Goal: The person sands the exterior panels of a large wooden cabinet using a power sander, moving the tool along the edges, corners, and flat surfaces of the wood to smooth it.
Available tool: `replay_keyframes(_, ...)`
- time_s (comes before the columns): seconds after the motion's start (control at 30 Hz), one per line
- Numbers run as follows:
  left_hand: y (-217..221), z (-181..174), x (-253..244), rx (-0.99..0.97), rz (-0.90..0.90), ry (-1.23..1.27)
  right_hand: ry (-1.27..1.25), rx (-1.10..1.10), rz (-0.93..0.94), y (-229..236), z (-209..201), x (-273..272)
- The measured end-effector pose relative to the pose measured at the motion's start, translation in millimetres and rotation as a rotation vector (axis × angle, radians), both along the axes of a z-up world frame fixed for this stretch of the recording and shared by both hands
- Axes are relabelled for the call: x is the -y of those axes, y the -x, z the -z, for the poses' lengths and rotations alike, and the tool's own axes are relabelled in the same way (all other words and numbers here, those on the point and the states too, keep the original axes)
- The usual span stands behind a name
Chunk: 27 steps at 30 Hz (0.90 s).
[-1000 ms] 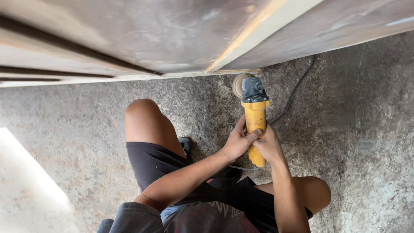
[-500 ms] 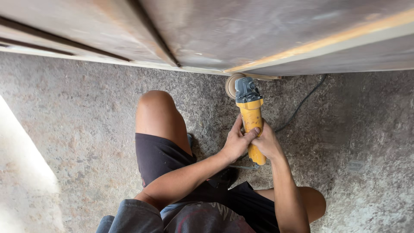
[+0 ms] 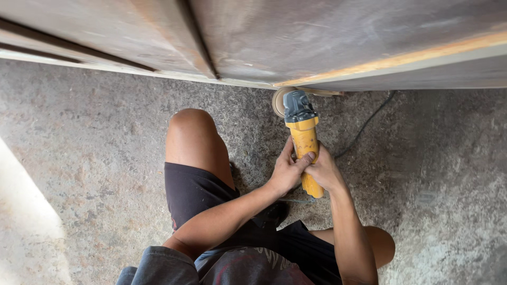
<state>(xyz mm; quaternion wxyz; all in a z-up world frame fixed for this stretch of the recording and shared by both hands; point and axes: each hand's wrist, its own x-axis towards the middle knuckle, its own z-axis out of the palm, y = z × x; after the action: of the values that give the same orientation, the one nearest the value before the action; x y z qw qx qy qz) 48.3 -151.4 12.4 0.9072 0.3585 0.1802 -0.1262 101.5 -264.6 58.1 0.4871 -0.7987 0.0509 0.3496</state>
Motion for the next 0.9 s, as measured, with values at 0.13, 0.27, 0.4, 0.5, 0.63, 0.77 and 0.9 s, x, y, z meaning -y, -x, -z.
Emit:
replay_keyframes(0.13, -1, 2, 8, 0.004, -0.013, 0.020, -0.016, 0.004, 0.011, 1, 4, 10)
replay_keyframes(0.27, -4, 1, 22, 0.034, -0.008, 0.017, -0.028, 0.010, 0.048, 3, 2, 25)
replay_keyframes(0.4, -13, -3, 40, -0.002, 0.080, -0.049, -0.047, 0.002, 0.107, 3, 1, 48)
replay_keyframes(0.5, -21, -6, 54, -0.033, 0.153, -0.101, -0.026, 0.000, 0.133, 1, 0, 68)
replay_keyframes(0.63, -28, -8, 73, -0.053, 0.250, -0.209, -0.052, -0.020, 0.167, 0, 2, 91)
replay_keyframes(0.77, -33, -7, 89, 0.002, 0.234, -0.162, -0.040, 0.006, 0.177, -1, -1, 104)
replay_keyframes(0.9, -30, -11, 90, 0.003, 0.257, -0.147, 0.071, -0.017, 0.189, 1, -16, 99)
